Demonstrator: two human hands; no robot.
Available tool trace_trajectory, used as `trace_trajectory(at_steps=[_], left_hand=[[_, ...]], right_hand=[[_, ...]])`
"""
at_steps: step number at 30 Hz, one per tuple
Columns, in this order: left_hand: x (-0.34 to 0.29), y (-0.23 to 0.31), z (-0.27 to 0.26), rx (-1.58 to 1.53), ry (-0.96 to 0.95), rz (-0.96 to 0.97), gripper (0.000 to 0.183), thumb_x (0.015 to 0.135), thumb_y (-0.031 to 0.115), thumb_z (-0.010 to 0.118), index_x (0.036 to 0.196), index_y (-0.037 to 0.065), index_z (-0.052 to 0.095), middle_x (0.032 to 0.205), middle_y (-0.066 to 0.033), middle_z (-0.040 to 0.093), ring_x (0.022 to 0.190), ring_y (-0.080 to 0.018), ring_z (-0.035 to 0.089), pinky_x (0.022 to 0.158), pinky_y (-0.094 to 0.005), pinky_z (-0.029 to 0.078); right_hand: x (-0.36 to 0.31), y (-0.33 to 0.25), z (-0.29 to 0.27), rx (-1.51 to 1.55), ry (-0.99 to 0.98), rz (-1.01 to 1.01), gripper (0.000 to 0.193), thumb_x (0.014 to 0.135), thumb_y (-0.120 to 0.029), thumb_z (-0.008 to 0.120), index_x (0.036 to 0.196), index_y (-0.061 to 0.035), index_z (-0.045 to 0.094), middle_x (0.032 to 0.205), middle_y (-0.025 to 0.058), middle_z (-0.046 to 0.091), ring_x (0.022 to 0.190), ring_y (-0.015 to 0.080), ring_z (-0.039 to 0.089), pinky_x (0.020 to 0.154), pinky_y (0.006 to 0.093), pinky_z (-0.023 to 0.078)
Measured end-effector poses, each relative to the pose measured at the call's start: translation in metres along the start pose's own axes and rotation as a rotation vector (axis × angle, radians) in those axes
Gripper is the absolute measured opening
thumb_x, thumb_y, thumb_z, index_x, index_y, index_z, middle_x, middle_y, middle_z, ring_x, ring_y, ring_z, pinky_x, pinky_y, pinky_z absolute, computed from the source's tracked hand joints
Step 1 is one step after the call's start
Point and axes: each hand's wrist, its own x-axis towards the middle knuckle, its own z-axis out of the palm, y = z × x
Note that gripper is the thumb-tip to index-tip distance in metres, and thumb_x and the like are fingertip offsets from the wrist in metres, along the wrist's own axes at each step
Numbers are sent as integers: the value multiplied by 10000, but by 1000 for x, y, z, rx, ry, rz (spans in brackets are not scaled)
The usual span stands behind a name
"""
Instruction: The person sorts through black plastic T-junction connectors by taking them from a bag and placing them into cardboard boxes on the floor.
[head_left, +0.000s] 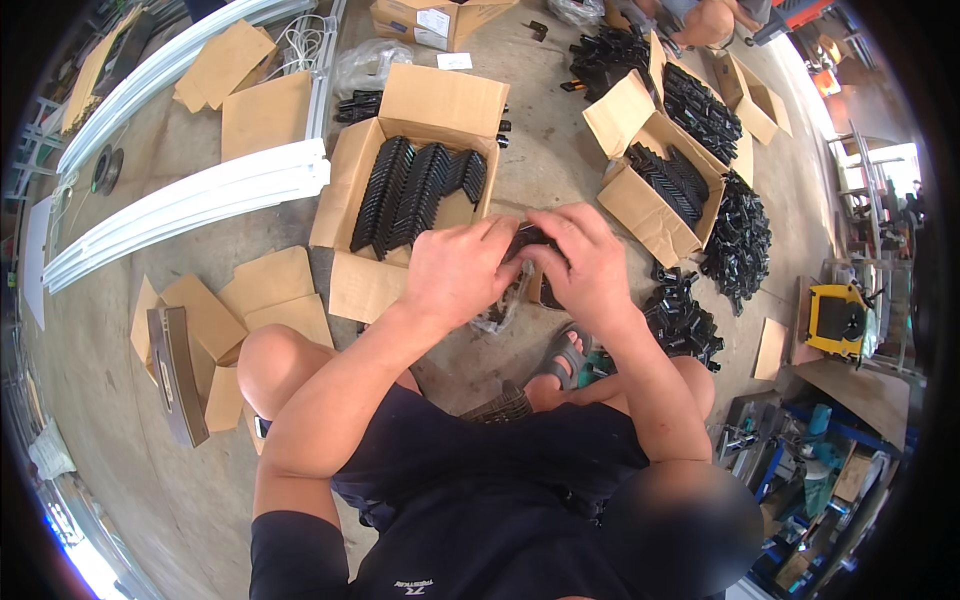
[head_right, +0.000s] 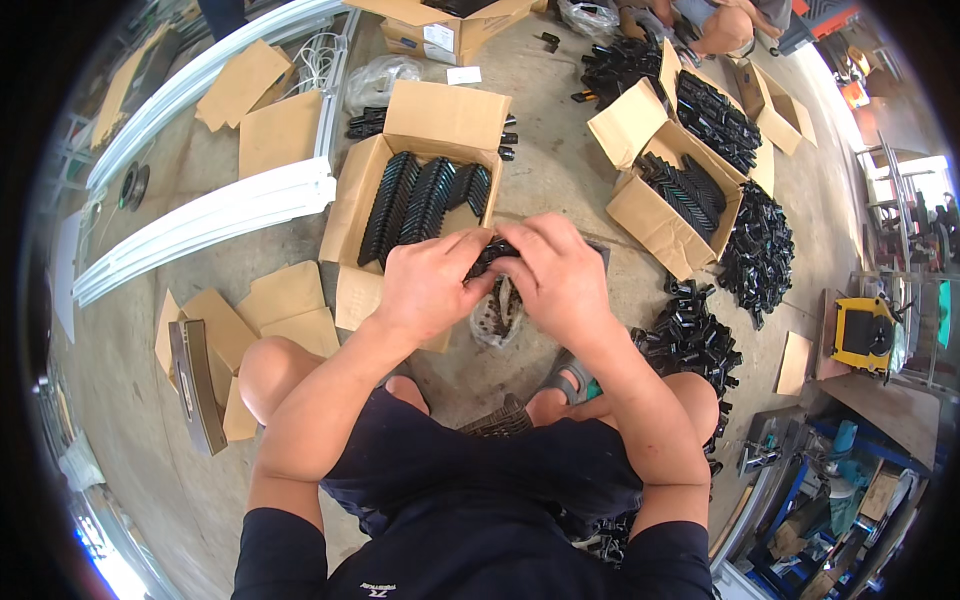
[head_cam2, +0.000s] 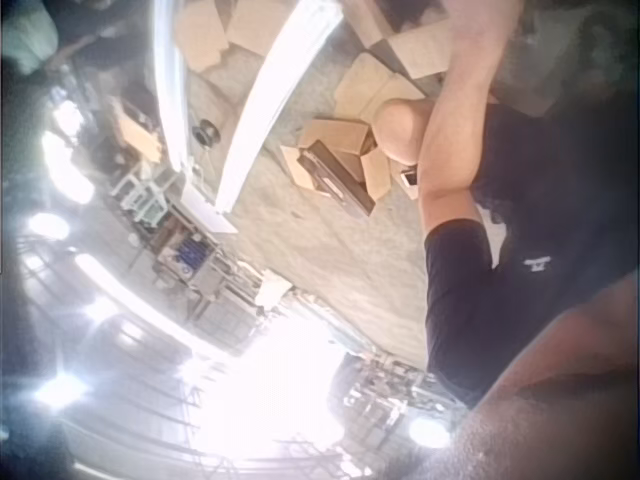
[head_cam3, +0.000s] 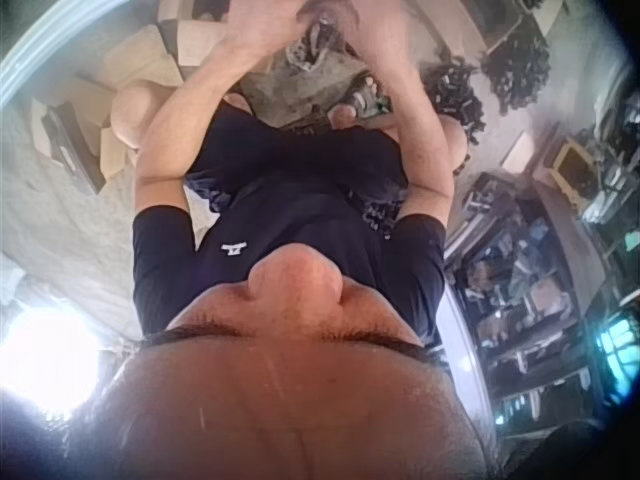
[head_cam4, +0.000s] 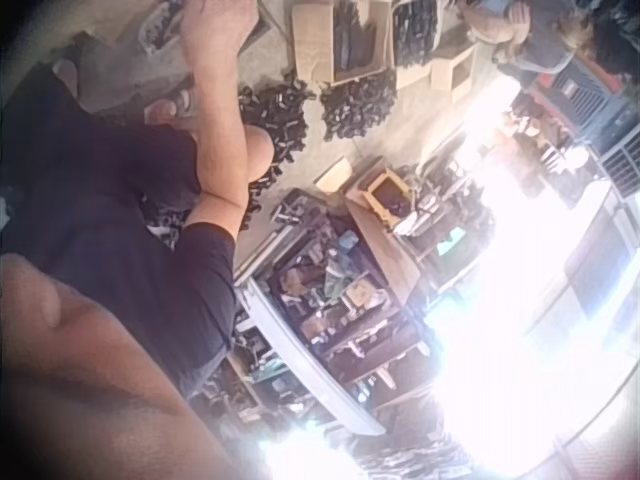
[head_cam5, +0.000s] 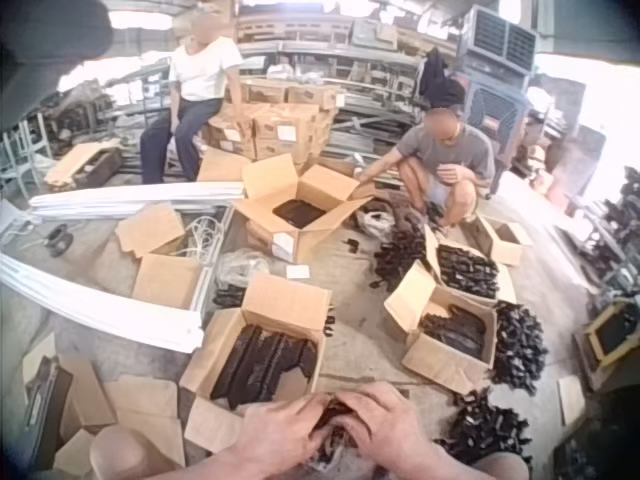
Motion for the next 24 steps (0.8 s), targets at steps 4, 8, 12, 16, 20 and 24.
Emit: trace_trajectory(at_steps=[4,8,12,16,20,24], left_hand=[[1,-1,-9,-110,-54,-137,385,769,224,824,1104,65,720,933,-107,743,734,-228,721,634,-314,564],[10,0,-13,-511,-237,-422,365,836,174,818,1151,14,730,881,-105,750,711,-97,678,655,-256,540],[8,0,-11,-752,-264,-499,350,858,102,804,1176,-12,710,885,-33,732,754,-43,616,673,-235,527],[14,5,-13,-889,-257,-485,353,889,36,761,1222,-32,666,972,-32,720,838,-56,633,732,-229,537],[17,16,-5,-1003,87,-372,378,835,79,823,1156,-8,645,1011,-93,748,914,-99,694,783,-276,560],[14,12,1,-985,23,-383,321,858,14,795,1127,-2,620,1016,-94,743,963,-115,698,836,-267,550]], right_hand=[[4,8,-15,146,-86,329,396,828,-48,784,1207,-17,673,1052,83,654,906,247,664,783,335,554],[-4,31,-19,1125,-233,637,571,899,-34,754,1421,21,527,1195,51,655,1018,127,631,922,292,525],[-13,30,2,1320,-156,671,474,902,-40,755,1346,8,597,1132,48,688,990,108,647,877,264,537],[-12,31,3,1314,-93,652,404,911,-55,756,1287,20,631,1102,46,697,940,101,653,822,254,546],[-5,29,-1,1272,-30,699,378,915,-58,755,1267,24,642,1076,47,702,902,93,646,789,253,549],[-1,24,-3,1291,10,727,367,920,-64,750,1258,34,645,1045,47,706,860,92,637,775,250,542]])
